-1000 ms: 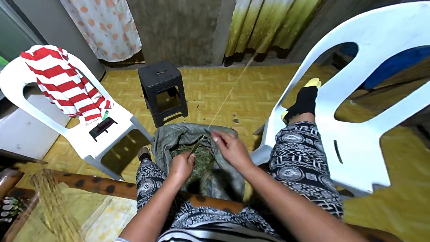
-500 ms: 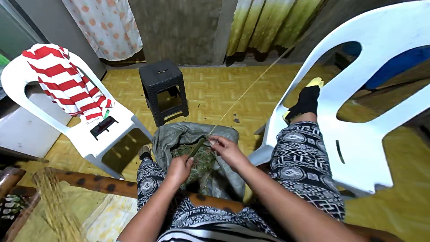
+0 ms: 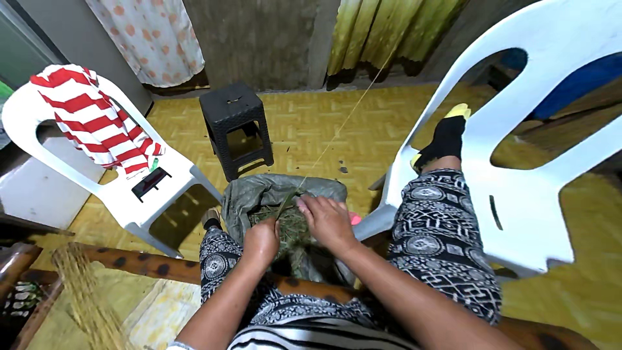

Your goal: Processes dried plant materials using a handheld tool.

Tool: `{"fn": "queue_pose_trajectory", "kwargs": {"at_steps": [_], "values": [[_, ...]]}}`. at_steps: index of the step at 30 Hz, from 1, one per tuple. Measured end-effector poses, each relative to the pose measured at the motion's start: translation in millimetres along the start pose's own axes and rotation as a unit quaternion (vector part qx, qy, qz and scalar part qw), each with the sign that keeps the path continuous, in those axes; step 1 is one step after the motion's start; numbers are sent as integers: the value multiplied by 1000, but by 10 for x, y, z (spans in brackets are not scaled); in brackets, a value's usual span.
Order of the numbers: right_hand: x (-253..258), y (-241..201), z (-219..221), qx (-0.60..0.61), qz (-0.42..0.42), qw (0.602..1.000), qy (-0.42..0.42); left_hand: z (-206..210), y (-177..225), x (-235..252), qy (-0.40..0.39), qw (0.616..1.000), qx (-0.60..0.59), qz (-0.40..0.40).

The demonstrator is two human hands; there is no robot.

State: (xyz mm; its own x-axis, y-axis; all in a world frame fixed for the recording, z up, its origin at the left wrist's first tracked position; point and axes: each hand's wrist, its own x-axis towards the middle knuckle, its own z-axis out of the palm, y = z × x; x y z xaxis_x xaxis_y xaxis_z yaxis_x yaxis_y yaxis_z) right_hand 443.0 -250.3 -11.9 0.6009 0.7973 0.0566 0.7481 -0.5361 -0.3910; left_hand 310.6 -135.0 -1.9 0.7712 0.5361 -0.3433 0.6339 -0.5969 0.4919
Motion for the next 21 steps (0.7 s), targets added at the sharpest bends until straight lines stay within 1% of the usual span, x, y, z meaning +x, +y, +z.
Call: {"fn": "queue_pose_trajectory", "kwargs": {"at_steps": [4,6,7,11,13,17,21], "values": [[96,131,-67,11,56,998,40,-7,-16,-9,8,1000,-8,4],[109,157,-108,36,70,996,43,-5,-26,0,9,1000,-9,4],[98,143,-126,50,65,996,32,0,-30,4,11,1000,-8,4],[-56,-64,-106,86,18,994,-63,17,10,32,24,1000,10,12],[-120,-155,-60,77,3,994,-82,15,31,48,26,999,25,12],[-109,-147,-6,12,-19,998,-52,77,15,58,43,997,54,22],[-1,-50,-46,-38,0,999,-29,89,22,30,46,996,69,21]]}}
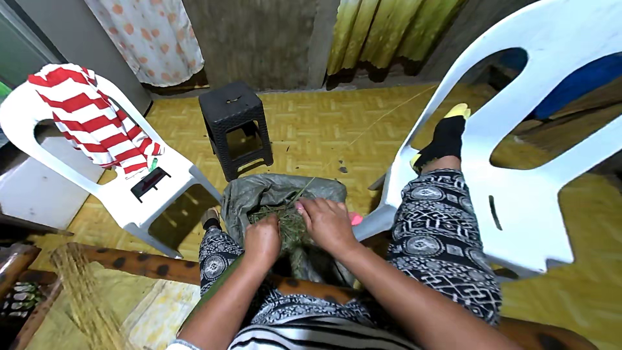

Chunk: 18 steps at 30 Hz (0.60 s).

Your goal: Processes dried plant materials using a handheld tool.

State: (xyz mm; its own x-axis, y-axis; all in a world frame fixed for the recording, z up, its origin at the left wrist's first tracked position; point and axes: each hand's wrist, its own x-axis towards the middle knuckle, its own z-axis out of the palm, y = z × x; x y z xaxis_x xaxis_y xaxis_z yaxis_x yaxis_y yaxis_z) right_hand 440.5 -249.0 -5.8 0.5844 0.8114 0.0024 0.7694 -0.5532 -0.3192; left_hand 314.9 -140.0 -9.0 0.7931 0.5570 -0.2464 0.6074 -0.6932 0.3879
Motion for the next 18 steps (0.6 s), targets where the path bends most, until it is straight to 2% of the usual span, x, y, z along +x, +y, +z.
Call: {"fn": "queue_pose_trajectory", "kwargs": {"at_steps": [2,4,7,12,18], "values": [[60,107,14,-6,14,999,43,3,-14,-18,5,1000,-5,4],[111,190,-35,8,52,997,52,-9,-30,-29,4,1000,-20,6],[102,185,-115,76,86,993,20,-52,-36,-19,-17,999,-52,-4],[-71,-12,11,191,49,979,-53,-72,-22,22,-33,992,-121,-14],[-81,8,80,87,18,996,10,-58,-46,15,-34,987,-157,-12]]}}
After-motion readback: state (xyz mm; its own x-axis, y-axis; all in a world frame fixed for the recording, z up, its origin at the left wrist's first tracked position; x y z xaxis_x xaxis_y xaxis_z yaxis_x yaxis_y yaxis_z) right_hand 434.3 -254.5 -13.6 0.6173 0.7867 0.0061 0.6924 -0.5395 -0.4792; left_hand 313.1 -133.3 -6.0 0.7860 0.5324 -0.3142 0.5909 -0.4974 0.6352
